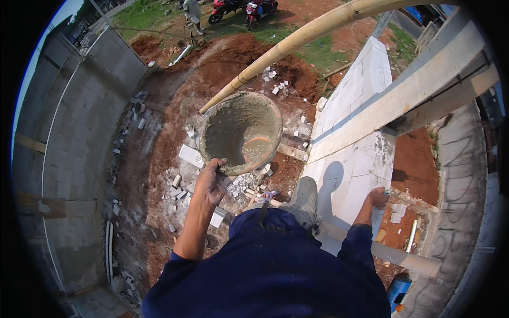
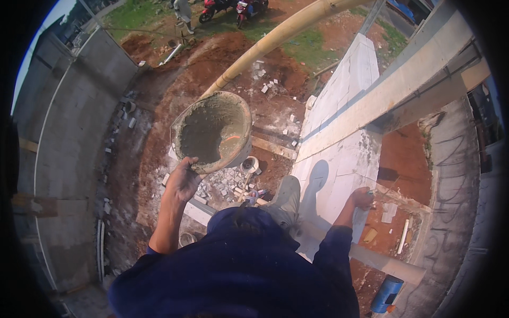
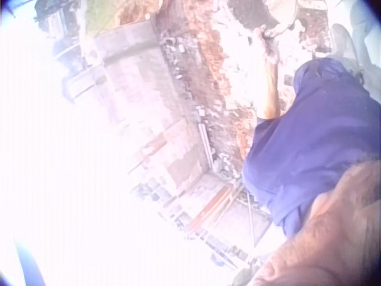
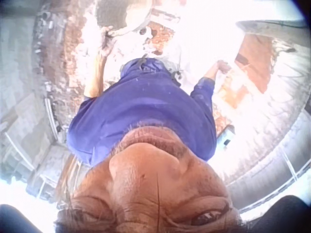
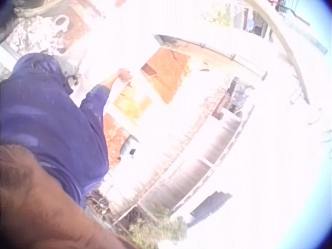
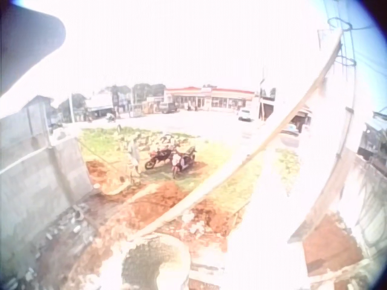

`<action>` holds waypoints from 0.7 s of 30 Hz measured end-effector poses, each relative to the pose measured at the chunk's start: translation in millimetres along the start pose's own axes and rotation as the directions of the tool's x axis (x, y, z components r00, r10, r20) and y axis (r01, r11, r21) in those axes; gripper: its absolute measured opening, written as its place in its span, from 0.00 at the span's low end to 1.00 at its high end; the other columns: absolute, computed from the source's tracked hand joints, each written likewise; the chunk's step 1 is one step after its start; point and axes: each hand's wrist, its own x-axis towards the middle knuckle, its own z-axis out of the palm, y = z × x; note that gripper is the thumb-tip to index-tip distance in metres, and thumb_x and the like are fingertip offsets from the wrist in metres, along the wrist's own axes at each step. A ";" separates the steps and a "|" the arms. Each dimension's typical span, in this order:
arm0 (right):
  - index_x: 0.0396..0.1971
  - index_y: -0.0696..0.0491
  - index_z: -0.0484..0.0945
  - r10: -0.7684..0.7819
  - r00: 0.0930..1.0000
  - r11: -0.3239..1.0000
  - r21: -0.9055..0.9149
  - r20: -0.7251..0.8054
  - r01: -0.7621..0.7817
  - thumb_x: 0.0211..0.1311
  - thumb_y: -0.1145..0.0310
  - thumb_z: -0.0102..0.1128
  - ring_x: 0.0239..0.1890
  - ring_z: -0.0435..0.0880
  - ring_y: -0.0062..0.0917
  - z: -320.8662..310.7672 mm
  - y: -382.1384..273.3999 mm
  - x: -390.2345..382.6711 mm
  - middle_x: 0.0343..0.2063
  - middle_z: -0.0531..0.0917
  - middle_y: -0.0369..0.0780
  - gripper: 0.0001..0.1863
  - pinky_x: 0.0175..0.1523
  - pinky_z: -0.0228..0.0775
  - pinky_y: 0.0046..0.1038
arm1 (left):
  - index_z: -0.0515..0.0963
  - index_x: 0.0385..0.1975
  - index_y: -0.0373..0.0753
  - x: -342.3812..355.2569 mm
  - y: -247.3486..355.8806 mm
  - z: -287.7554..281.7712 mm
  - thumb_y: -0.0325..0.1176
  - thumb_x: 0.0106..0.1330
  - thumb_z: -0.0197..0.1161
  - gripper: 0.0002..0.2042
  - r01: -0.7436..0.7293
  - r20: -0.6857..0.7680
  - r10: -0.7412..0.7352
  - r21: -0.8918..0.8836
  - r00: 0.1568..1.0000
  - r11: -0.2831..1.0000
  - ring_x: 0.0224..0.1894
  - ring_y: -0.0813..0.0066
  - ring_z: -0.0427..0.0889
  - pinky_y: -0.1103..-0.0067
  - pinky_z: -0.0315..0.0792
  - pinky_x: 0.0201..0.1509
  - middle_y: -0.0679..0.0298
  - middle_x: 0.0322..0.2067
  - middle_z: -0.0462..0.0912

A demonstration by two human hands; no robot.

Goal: The person scoops wet cement from a bucket with a trowel and applies it to a vertical concrete column. The person repeatedly transfers cement from the bucket to the column surface, smoothing it with the trowel.

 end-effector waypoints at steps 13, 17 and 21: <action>0.46 0.63 0.84 0.068 0.998 0.998 -0.005 0.011 -0.068 0.59 0.48 0.55 0.51 0.84 0.50 7.7 0.6 7.8 0.44 0.86 0.53 0.31 0.64 0.62 0.57 | 0.66 0.67 0.23 21.6 65.7 -100.0 0.31 0.69 0.66 0.30 -0.529 0.012 0.996 0.848 0.093 0.039 0.59 0.47 0.81 0.64 0.73 0.64 0.42 0.59 0.79; 0.48 0.62 0.83 0.059 0.991 0.998 -0.040 0.122 -0.055 0.61 0.46 0.54 0.53 0.83 0.49 7.2 8.0 -2.0 0.49 0.85 0.52 0.32 0.62 0.63 0.59 | 0.62 0.72 0.26 49.2 119.9 -137.6 0.39 0.68 0.70 0.38 0.156 0.124 0.960 0.974 0.251 -0.167 0.68 0.37 0.72 0.59 0.71 0.67 0.33 0.65 0.71; 0.48 0.63 0.83 0.045 0.988 0.996 -0.084 0.148 -0.033 0.63 0.46 0.53 0.56 0.80 0.48 9.9 6.7 6.1 0.53 0.83 0.52 0.32 0.61 0.63 0.59 | 0.60 0.74 0.31 9.4 92.3 -13.1 0.44 0.64 0.74 0.43 -0.239 0.348 0.413 0.926 0.842 -0.293 0.69 0.41 0.71 0.59 0.70 0.69 0.38 0.69 0.69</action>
